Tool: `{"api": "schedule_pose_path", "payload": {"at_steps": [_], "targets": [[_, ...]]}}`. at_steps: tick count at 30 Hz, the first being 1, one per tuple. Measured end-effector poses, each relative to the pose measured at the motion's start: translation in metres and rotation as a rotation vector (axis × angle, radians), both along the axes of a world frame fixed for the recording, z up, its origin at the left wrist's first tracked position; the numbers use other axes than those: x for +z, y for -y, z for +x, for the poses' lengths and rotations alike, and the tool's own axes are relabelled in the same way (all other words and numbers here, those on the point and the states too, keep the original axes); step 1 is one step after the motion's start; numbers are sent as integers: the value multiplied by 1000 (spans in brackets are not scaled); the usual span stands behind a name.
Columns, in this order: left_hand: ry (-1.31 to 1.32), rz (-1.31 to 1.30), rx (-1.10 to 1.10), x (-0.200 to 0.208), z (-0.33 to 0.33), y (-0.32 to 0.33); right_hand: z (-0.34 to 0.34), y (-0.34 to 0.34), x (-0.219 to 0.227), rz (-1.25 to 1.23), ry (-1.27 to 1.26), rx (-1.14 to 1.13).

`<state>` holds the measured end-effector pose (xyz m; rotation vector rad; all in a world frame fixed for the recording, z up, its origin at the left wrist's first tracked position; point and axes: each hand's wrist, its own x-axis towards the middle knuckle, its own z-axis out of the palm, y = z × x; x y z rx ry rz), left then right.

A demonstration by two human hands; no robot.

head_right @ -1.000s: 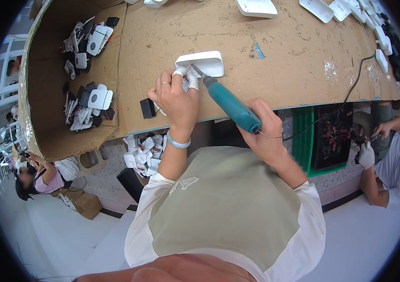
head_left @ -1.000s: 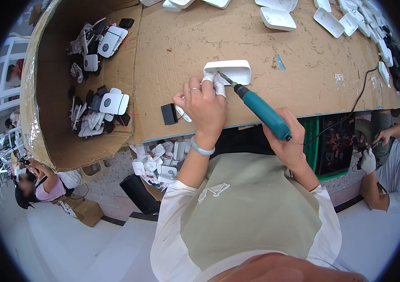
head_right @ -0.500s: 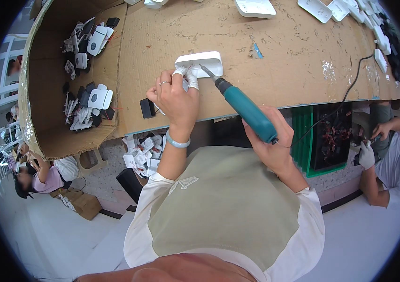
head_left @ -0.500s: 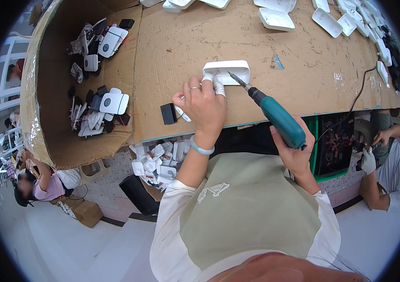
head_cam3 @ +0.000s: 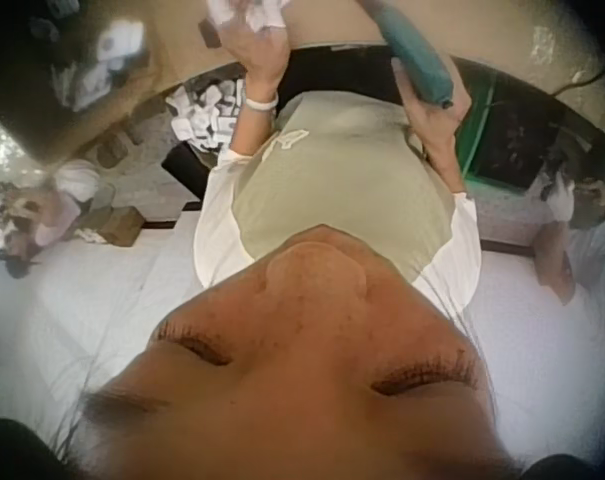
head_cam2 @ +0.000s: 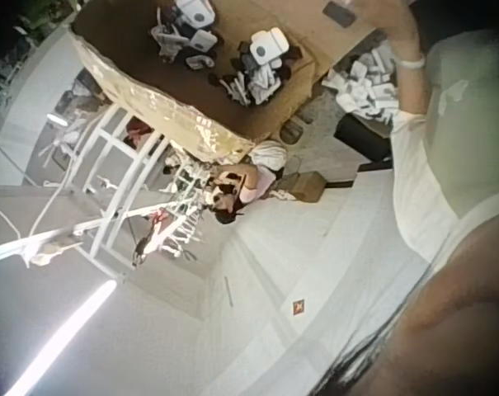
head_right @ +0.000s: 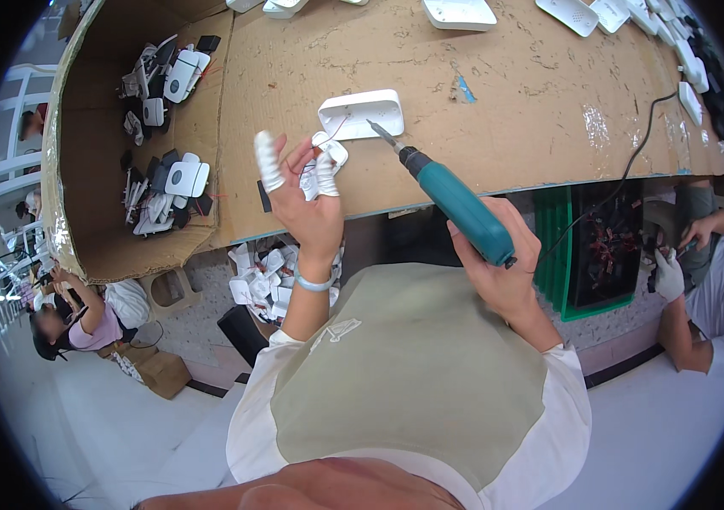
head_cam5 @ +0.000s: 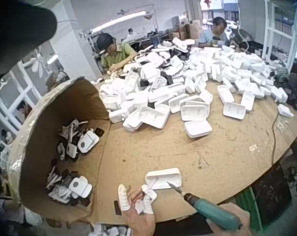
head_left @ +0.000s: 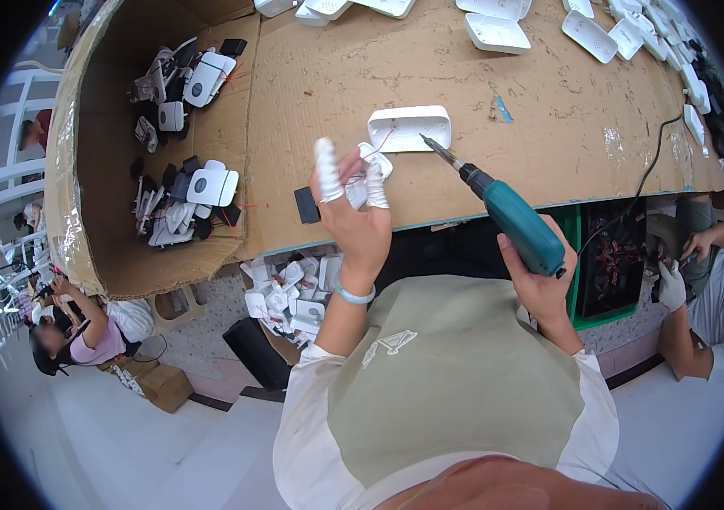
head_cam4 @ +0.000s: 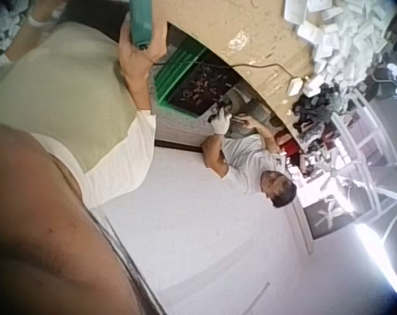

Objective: Assembling plastic housings for electronic devices using a soldering iron and wire.

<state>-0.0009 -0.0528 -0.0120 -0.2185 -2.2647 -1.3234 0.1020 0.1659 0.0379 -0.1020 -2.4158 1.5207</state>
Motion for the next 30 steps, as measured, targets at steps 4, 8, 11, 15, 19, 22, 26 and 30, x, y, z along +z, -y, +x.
{"api": "schedule_pose_path", "payload": {"at_steps": [4, 8, 11, 15, 19, 22, 26, 30], "targets": [[49, 243, -51, -5, 5, -1, 0, 1, 0, -38, 22, -20], [35, 307, -69, -16, 7, 6, -1, 1, 0, -41, 15, -13], [31, -2, -32, -22, 16, 18, -2, 2, 2, -31, 22, -8], [-52, -172, 38, -11, 23, 13, -3, 4, 2, -37, 28, -12], [-2, -224, 48, -8, 21, 10, -6, 5, 0, -23, 17, -2], [-183, -298, 107, -5, -9, -2, -11, 8, -4, -40, 18, -13], [-16, -435, 74, 3, -29, -8, -15, 8, -11, -25, -7, -2], [-9, -522, 140, 6, -33, -19, -22, 11, -14, -7, -42, -1]]}}
